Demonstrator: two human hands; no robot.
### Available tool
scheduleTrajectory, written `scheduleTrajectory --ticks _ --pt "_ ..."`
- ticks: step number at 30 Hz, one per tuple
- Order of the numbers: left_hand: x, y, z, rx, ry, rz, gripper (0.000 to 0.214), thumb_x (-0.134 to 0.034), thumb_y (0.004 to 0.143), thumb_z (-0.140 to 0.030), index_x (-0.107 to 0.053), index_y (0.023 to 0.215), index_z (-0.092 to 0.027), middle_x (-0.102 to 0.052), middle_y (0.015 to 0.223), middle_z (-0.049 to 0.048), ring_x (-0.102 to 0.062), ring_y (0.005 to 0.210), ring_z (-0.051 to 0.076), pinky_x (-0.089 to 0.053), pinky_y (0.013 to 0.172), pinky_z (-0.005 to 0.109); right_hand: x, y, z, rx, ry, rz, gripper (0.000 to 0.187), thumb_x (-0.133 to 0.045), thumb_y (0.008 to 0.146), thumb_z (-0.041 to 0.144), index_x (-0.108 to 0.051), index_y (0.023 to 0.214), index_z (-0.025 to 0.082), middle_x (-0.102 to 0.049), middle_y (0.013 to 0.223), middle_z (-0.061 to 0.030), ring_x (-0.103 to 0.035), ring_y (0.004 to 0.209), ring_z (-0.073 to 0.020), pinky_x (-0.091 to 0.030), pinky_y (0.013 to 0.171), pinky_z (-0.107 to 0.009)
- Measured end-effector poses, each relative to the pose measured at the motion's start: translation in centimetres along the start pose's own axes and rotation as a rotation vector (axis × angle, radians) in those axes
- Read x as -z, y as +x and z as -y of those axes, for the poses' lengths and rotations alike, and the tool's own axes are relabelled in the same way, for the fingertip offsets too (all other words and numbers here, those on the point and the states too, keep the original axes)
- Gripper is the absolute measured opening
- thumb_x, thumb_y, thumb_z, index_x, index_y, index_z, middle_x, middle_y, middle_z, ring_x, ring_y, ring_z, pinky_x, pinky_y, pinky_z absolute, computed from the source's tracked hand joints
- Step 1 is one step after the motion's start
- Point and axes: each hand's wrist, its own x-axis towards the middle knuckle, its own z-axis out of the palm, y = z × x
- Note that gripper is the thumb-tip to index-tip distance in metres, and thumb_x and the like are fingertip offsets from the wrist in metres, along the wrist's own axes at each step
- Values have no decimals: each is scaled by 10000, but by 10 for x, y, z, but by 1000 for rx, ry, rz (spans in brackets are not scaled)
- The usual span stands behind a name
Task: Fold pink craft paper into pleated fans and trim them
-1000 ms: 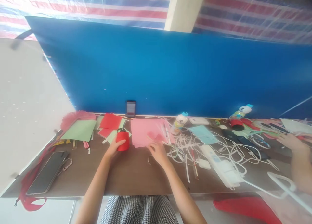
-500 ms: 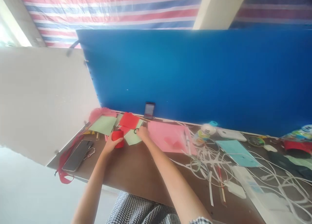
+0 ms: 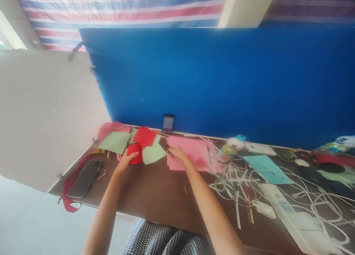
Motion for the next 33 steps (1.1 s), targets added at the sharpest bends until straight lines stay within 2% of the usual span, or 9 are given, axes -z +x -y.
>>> scheduleTrajectory --ticks 4,5,7,9,14,18,24,30,33 --pt "-15 3 2 37 -121 136 586 -678 635 -399 -512 1142 -156 -613 1009 133 -609 866 267 -498 733 400 8 -58 -17 9 258 150 390 -471 763 530 -561 745 151 -582 686 -42 -443 471 -63 -287 390 -180" --pt "-19 3 2 43 -140 155 610 -673 638 -400 -496 1165 -149 -612 1015 137 -611 861 266 -501 722 400 3 -73 -22 -47 489 244 439 -428 765 582 -544 744 159 -567 668 -30 -421 450 -59 -232 364 -172" --pt "-26 2 0 50 -167 169 644 -668 637 -398 -476 1193 -133 -607 1027 144 -610 871 269 -503 716 392 -13 -101 -33 -224 815 483 554 -313 755 677 -515 701 164 -520 579 -1 -355 385 -51 -168 347 -168" --pt "-33 0 -5 48 -189 173 652 -662 638 -394 -472 1202 -127 -604 1037 142 -602 895 273 -501 720 381 -35 -123 -42 -320 962 679 606 -248 760 704 -513 712 161 -525 558 -1 -313 344 -46 -140 344 -172" --pt "-46 -9 -19 55 -204 176 634 -649 641 -393 -484 1196 -134 -613 1021 122 -594 916 275 -492 735 379 -80 -146 -50 -341 1101 841 644 -206 759 723 -502 704 154 -538 554 -11 -283 321 -39 -133 352 -179" --pt "-47 -15 -25 50 -134 174 588 -642 653 -388 -510 1170 -140 -616 1026 113 -586 930 277 -485 746 374 -97 -139 -43 -319 1205 793 666 -191 739 746 -493 695 154 -528 548 -5 -269 321 -36 -121 357 -185" --pt "-42 -20 -28 38 -102 163 545 -630 668 -402 -541 1132 -128 -618 1009 119 -598 892 266 -487 735 372 -104 -128 -28 -307 1323 776 620 -284 722 741 -488 714 155 -523 546 1 -237 332 -32 -95 367 -193" --pt "-38 -15 -21 40 -171 102 518 -620 674 -407 -534 1127 -172 -620 995 94 -615 841 235 -501 672 336 -103 -146 -33 -277 1406 487 542 -405 716 695 -477 684 159 -509 523 22 -203 332 -14 -68 371 -191" --pt "-37 -9 -17 76 -182 105 528 -624 654 -412 -548 1106 -150 -637 943 97 -624 791 235 -496 637 329 -97 -157 -38 -241 1359 532 523 -445 713 673 -479 672 153 -517 516 8 -222 338 -16 -58 370 -190"
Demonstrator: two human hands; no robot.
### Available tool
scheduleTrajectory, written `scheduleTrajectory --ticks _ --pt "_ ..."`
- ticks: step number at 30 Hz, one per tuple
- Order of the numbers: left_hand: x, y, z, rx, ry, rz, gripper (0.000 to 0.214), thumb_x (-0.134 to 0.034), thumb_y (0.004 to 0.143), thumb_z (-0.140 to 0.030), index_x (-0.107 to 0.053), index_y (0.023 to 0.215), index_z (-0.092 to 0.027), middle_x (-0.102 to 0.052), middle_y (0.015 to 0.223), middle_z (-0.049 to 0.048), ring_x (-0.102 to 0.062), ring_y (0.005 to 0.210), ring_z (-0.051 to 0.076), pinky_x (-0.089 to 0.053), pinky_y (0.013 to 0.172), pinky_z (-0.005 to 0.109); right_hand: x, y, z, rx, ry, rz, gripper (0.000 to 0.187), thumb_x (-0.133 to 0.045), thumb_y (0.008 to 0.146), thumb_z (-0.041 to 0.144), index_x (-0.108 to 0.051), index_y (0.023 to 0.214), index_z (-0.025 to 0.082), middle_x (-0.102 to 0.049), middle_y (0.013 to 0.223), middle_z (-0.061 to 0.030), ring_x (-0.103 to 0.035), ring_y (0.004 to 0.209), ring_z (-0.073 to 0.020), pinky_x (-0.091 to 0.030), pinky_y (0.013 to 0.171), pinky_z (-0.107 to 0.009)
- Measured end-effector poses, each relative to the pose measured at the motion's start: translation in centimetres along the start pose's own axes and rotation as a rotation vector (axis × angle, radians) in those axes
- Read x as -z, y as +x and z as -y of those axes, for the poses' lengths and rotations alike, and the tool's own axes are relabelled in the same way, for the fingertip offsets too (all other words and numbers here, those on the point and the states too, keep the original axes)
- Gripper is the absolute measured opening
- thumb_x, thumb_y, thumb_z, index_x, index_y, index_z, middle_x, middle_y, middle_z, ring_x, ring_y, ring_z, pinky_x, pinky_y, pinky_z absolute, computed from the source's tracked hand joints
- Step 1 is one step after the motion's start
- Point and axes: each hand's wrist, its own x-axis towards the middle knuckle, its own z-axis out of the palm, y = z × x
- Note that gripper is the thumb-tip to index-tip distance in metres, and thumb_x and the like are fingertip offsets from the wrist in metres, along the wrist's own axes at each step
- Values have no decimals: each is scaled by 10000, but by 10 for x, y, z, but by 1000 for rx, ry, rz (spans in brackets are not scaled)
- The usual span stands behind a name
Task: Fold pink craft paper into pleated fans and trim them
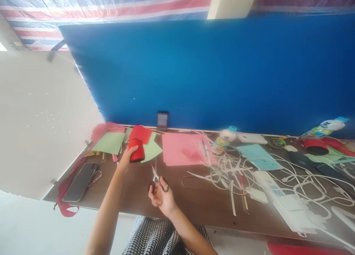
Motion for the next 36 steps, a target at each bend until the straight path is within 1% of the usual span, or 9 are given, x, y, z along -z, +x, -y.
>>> scheduleTrajectory --ticks 4,6,12,17,20,24,27,33,36 --pt "-7 1 -2 37 7 32 543 -637 639 -414 -565 1090 -121 -640 928 116 -622 793 242 -493 662 344 -2 -7 4 -118 -26 146 587 -395 703 719 -489 674 140 -507 511 -7 -256 361 -30 -62 374 -191" --pt "-14 -1 -5 43 33 55 534 -648 634 -412 -576 1068 -110 -640 926 120 -619 801 240 -491 676 340 -4 -5 5 -130 -13 197 622 -363 694 745 -493 686 137 -506 523 -7 -259 367 -32 -77 377 -193" --pt "-27 -9 -13 83 92 51 474 -663 638 -398 -579 1027 -140 -641 942 99 -614 806 228 -488 666 317 -6 2 10 -49 47 255 614 -322 716 740 -498 747 152 -517 573 2 -252 373 -40 -116 394 -207" --pt "-29 -11 -9 94 19 86 457 -652 645 -385 -593 1016 -126 -646 942 97 -612 832 234 -488 692 319 -9 1 16 2 90 292 593 -360 711 733 -496 757 157 -470 571 23 -238 396 -44 -113 402 -212" --pt "-29 -10 -4 104 -52 108 455 -628 659 -393 -601 1009 -103 -647 946 114 -614 823 233 -489 673 309 -11 1 16 16 95 288 574 -385 713 720 -498 753 159 -438 556 33 -251 412 -51 -112 403 -213" --pt "-28 -7 3 129 -95 94 489 -618 661 -401 -592 1042 -94 -651 900 118 -623 757 225 -489 629 305 -12 2 14 36 107 258 549 -413 716 703 -498 730 161 -395 526 53 -201 397 -39 -90 398 -209" --pt "-28 -5 6 134 -116 93 493 -616 663 -396 -585 1060 -105 -652 884 110 -625 729 218 -489 618 307 -12 3 15 66 103 208 532 -418 723 692 -492 710 165 -372 508 66 -160 381 -32 -67 395 -211" --pt "-31 -3 9 134 -131 98 486 -616 663 -386 -586 1054 -100 -659 841 114 -629 710 229 -492 633 327 -12 2 17 95 89 106 524 -449 699 696 -463 674 173 -333 483 83 -150 370 -29 -66 394 -215" --pt "-33 -3 9 134 -128 73 477 -615 662 -382 -583 1052 -110 -658 846 108 -630 717 229 -495 642 330 -12 1 17 107 80 71 524 -456 692 697 -455 655 174 -314 465 88 -146 363 -28 -68 389 -214"
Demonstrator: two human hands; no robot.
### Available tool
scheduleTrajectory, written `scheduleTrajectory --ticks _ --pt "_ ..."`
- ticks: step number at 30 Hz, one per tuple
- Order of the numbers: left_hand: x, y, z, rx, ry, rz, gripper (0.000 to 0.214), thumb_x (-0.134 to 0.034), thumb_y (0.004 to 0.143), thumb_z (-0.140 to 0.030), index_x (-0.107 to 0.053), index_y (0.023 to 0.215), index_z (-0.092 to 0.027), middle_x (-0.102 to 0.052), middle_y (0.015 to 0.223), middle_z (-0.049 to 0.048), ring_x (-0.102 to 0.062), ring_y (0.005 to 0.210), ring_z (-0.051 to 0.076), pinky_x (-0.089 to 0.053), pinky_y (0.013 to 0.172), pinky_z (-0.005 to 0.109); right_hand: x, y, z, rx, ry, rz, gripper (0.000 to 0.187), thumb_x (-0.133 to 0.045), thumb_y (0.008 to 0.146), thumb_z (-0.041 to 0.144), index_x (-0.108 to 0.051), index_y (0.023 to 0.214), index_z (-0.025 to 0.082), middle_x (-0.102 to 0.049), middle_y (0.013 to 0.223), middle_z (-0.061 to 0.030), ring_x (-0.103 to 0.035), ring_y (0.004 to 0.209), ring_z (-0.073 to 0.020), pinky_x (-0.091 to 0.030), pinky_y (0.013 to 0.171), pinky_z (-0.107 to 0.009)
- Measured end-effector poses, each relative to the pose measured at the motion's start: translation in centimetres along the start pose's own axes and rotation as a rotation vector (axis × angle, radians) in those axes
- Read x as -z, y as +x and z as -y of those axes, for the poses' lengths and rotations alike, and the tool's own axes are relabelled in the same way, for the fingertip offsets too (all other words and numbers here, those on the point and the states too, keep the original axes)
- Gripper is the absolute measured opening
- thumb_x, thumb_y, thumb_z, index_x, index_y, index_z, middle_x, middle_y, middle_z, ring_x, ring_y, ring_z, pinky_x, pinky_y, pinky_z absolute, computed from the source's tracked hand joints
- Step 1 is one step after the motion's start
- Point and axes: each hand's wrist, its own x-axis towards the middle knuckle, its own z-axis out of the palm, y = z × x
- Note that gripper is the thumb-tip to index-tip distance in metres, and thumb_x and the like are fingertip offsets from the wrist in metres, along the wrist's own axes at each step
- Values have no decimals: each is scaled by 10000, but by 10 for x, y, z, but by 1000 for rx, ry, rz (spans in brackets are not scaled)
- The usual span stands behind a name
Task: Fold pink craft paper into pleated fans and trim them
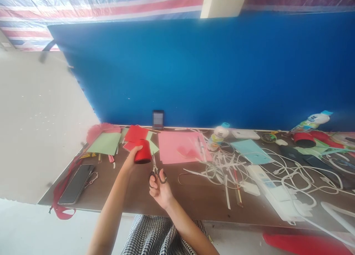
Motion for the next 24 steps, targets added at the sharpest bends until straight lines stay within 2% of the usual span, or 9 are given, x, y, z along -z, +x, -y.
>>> scheduleTrajectory --ticks 8,13,18,21,24 --pt "-3 -1 0 -21 54 5 466 -582 677 -414 -568 1043 -127 -643 929 109 -621 823 235 -502 700 334 7 -1 -3 17 -29 -92 522 -474 681 692 -411 609 179 -260 454 97 -103 375 -27 -69 385 -215" --pt "-3 -2 -1 -3 -17 55 475 -563 691 -412 -557 1058 -111 -638 940 121 -617 847 245 -504 725 354 11 -3 0 44 -27 -94 498 -505 685 664 -426 623 177 -271 468 95 -101 386 -28 -78 380 -210" --pt "4 7 4 -22 -80 103 513 -545 702 -436 -535 1082 -90 -635 924 138 -611 866 259 -505 736 375 15 -8 10 96 -16 -124 463 -518 707 630 -459 669 172 -312 484 88 -116 392 -28 -91 374 -195" --pt "10 14 10 -104 -50 36 501 -565 695 -439 -530 1081 -120 -616 982 126 -604 887 243 -505 748 359 25 -11 20 93 10 -111 462 -506 722 625 -475 682 165 -324 494 83 -114 389 -25 -97 366 -192" --pt "15 20 15 -284 108 -154 536 -663 632 -366 -497 1109 -190 -579 1070 94 -583 941 223 -489 792 346 41 -15 32 107 38 -112 459 -500 731 620 -488 692 163 -320 508 83 -98 385 -25 -99 357 -191"
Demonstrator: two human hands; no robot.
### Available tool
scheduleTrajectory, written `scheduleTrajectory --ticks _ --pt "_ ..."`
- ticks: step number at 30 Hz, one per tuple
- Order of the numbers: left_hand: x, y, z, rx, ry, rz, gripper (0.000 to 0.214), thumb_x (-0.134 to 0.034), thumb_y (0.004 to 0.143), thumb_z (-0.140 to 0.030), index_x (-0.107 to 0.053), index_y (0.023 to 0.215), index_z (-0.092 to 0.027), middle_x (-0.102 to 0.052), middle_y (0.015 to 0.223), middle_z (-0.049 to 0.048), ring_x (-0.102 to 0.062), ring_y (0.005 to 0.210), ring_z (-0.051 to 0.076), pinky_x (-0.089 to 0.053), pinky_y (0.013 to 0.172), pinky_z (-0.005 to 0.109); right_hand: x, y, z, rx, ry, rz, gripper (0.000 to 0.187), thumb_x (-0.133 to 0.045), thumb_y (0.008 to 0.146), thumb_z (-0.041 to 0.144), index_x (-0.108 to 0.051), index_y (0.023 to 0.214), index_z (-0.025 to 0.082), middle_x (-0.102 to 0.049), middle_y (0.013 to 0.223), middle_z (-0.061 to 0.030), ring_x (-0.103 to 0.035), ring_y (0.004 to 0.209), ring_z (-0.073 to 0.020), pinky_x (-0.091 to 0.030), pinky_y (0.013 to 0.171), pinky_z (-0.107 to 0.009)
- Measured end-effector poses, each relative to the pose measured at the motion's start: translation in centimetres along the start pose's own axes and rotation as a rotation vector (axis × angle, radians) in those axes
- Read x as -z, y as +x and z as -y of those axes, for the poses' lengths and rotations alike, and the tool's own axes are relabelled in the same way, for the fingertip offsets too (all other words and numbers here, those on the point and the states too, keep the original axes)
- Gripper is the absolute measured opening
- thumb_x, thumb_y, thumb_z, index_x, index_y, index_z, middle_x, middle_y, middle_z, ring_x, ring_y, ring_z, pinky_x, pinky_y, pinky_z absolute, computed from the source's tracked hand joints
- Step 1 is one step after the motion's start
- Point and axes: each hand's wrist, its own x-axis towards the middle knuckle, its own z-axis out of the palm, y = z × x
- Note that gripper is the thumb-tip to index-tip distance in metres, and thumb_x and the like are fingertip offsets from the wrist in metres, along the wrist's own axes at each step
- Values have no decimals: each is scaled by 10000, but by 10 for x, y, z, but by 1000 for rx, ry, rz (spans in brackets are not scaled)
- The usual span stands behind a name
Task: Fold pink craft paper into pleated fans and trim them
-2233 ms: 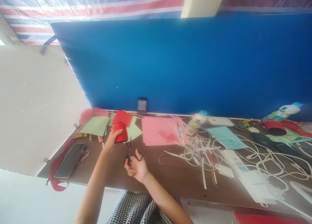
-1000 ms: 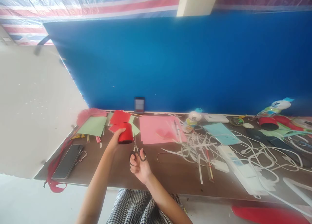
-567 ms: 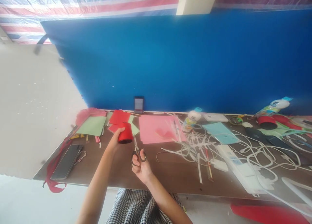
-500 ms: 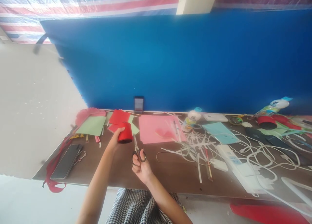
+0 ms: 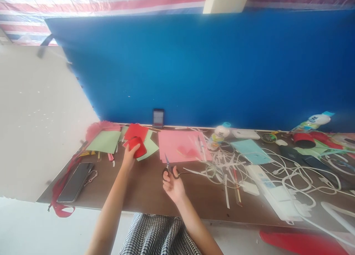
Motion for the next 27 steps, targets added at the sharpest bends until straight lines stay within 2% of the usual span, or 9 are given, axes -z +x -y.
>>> scheduleTrajectory --ticks 4,9,11,13,15,18,19,24,27 --pt "12 12 12 -256 254 -229 668 -727 560 -287 -422 1153 -246 -495 1184 78 -523 1052 211 -424 895 367 19 -4 13 41 21 9 434 -489 756 593 -491 697 163 -319 525 84 -75 391 -27 -103 351 -190" --pt "36 37 27 -344 561 -300 769 -718 561 -329 -355 1222 -180 -419 1225 133 -399 1174 274 -304 989 440 31 -10 18 40 -9 -3 439 -464 763 604 -484 700 170 -310 517 84 -83 380 -30 -100 346 -193" --pt "38 38 31 -396 684 -373 915 -729 547 -345 -250 1297 -134 -303 1305 187 -262 1255 325 -222 1021 480 34 -10 18 29 -40 -23 445 -479 748 610 -486 702 168 -332 518 82 -99 370 -24 -95 344 -190" --pt "32 31 35 -512 783 -430 904 -705 588 -340 -223 1318 -111 -204 1354 207 -152 1294 339 -154 1041 491 36 -9 18 23 -115 -84 439 -508 732 602 -488 697 164 -375 519 77 -111 360 -15 -81 346 -187" --pt "20 20 42 -635 868 -271 644 -642 670 -299 -379 1239 -148 -291 1320 176 -221 1269 312 -181 1040 457 38 -8 21 48 -281 -182 414 -538 725 570 -489 688 161 -440 528 61 -125 357 -8 -63 355 -187" --pt "-1 4 61 -651 1027 224 178 -566 744 -278 -593 908 -215 -463 1170 117 -372 1149 288 -257 994 447 38 -3 32 91 -705 -333 388 -557 720 535 -497 657 156 -520 539 24 -199 356 -14 -81 371 -189" --pt "-6 2 69 -642 1068 284 130 -562 749 -288 -603 842 -208 -460 1169 114 -381 1127 290 -269 979 456 37 0 37 101 -872 -367 389 -563 711 530 -501 632 155 -527 528 16 -243 360 -23 -105 375 -192" --pt "-15 2 99 -543 1115 359 153 -555 760 -302 -590 691 -170 -489 1078 112 -401 1058 284 -342 874 456 30 24 58 272 -1538 -490 343 -563 692 438 -522 501 157 -436 403 39 -359 403 -76 -218 428 -215" --pt "-13 2 101 -553 1091 400 172 -505 795 -276 -575 679 -172 -528 998 103 -432 997 264 -350 837 437 28 51 62 327 -1599 -509 251 -568 679 356 -557 537 148 -471 431 30 -414 450 -96 -263 461 -220"
